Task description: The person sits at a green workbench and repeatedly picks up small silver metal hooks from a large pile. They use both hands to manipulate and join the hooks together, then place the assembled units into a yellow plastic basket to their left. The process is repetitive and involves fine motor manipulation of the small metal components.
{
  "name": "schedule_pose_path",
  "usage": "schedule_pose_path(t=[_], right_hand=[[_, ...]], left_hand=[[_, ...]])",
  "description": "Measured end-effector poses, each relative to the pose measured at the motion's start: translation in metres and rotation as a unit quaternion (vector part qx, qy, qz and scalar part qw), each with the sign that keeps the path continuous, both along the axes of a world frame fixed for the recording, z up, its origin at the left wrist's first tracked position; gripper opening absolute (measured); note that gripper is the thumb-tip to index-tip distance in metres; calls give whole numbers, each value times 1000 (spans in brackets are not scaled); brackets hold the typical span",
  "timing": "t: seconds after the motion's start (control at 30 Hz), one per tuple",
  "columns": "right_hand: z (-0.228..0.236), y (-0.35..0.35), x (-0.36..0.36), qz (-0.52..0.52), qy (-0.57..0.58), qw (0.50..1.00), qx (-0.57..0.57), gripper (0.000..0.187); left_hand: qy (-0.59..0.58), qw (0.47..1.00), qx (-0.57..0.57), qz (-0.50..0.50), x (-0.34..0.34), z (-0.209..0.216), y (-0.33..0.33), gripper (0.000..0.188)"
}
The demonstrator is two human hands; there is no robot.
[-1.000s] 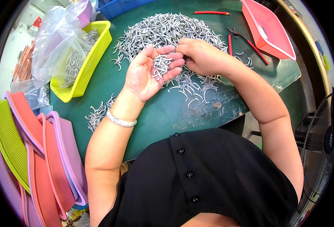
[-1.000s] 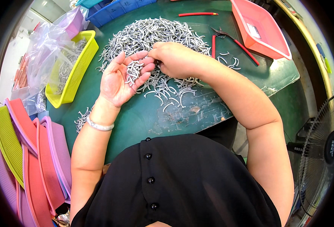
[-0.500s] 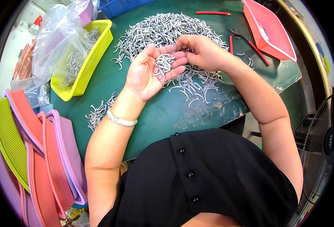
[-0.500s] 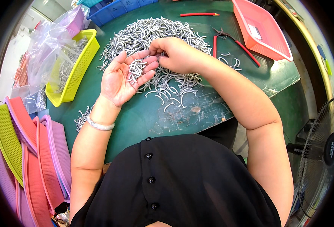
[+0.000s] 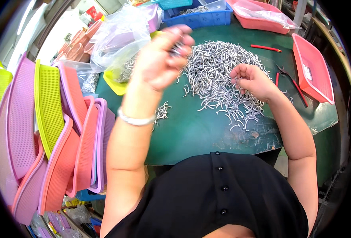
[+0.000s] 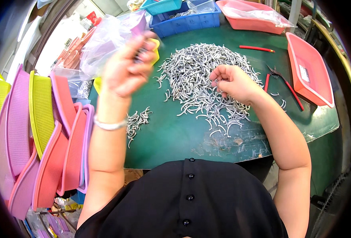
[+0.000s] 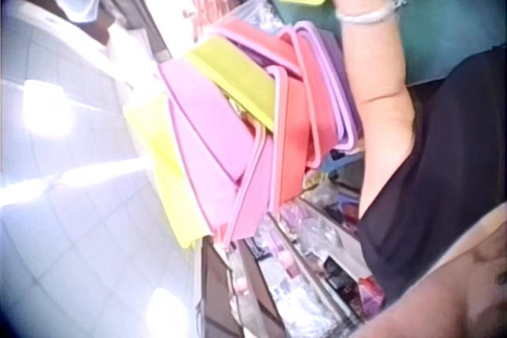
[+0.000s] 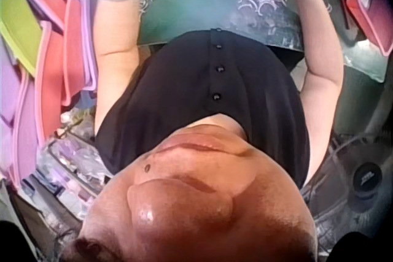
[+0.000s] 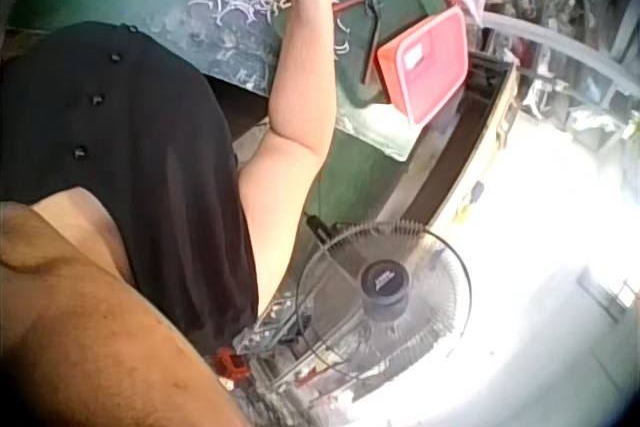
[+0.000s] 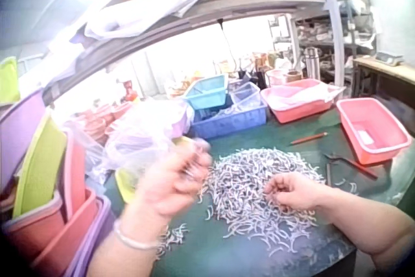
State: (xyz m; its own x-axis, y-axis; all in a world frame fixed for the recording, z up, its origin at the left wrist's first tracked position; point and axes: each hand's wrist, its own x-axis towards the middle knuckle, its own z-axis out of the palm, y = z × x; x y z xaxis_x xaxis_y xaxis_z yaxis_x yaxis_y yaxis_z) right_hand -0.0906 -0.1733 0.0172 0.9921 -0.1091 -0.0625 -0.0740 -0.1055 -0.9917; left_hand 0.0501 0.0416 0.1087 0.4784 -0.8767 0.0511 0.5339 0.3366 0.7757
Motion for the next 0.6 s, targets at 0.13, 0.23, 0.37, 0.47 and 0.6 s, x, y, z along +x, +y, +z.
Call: schedule_pose_path(t=[0.13,0.23,0.37,0.47,0.6], right_hand=[[2,1,-2,2,-16,1000,16,14],[6,2,-2,18,-8,1000,22,13],[2,-2,-1,22,-23,999,43,19],[2,-3,2,25,-27,994,104,23],[-1,-9,0,19,-42,985,167,31]], left_hand=[[-142,981,-51,124,45,66,47,20],[-235,910,9,341,76,99,69,16],[-334,797,254,435,105,90,65,22],[-445,701,370,417,114,82,61,28],[-547,647,241,473,81,76,29,28]])
